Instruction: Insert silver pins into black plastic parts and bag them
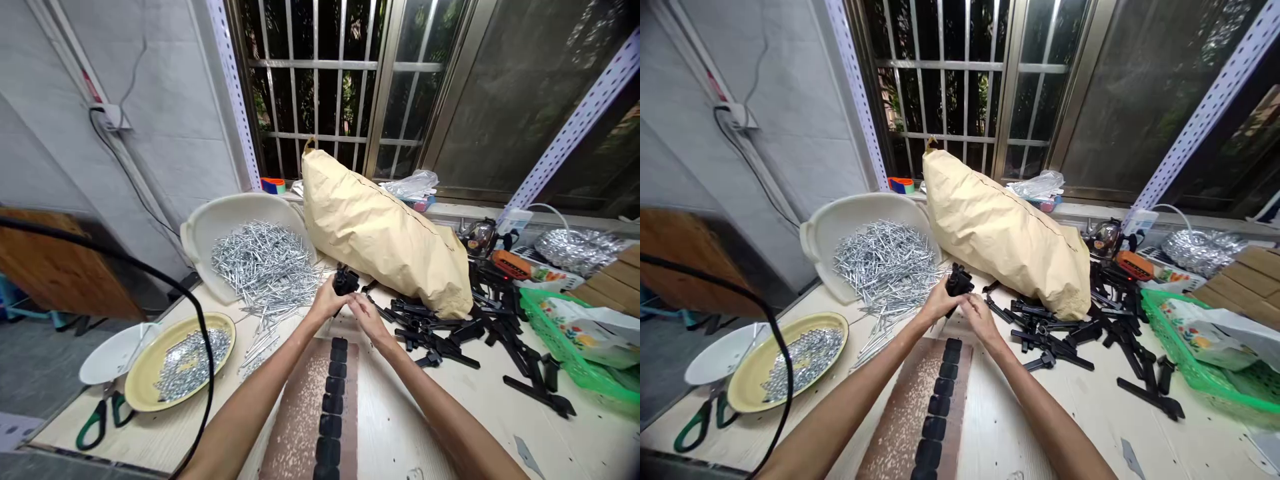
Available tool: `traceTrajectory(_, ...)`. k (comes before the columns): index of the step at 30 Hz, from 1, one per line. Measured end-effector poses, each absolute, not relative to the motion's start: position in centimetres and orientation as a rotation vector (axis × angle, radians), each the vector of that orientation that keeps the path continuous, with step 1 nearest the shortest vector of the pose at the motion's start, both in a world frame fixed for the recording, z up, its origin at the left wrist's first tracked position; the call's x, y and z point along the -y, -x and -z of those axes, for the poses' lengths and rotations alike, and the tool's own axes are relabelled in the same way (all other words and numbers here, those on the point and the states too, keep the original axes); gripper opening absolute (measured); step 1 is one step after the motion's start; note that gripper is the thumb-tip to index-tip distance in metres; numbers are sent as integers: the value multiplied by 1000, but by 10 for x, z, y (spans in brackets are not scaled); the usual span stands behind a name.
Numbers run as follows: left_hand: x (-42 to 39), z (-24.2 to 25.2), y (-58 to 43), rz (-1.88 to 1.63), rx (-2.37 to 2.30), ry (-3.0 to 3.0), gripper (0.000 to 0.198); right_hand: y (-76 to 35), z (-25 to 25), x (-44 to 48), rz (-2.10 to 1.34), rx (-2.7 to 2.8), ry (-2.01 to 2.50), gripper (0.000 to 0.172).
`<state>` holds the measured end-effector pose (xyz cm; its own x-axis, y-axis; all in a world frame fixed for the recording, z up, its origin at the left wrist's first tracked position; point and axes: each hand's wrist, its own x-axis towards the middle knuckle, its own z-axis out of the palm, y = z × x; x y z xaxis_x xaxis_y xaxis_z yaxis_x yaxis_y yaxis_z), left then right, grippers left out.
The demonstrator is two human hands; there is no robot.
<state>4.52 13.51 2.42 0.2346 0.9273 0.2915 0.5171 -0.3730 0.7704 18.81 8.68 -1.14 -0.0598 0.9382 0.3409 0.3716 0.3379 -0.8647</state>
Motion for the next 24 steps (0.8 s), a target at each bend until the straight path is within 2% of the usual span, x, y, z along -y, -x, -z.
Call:
traceTrajectory(3,-135,1,-55,-884,-1310,-2146,51,-225,42,-88,-477,1665,1403,53)
traceTrajectory(6,-131,22,-55,-764,-1263,-2278,53,-250,66,-90,-48,2007,1614,54)
traceTrajectory(8,-131,32,-53,-698,-1245,-2347,63,-256,75,-93,175,2151,1730,57)
traceTrajectory(11,-135,40,-49,-619,-1231,-2432,81,-256,80,-100,272,2191,1832,58)
traceTrajectory(16,-142,36,-42,-523,-1181,-2546,76,-253,68,-99,113,2112,1710,53)
traceTrajectory(20,-126,8,-39,-489,-1216,-2659,74,-252,36,-80,-92,1715,1473,44)
traceTrajectory(22,-105,-11,-44,-615,-1187,-2735,75,-245,18,-67,-351,1496,1427,43)
traceTrajectory(24,-78,-29,-54,-746,-1096,-2817,71,-234,5,-54,-765,1373,1364,45)
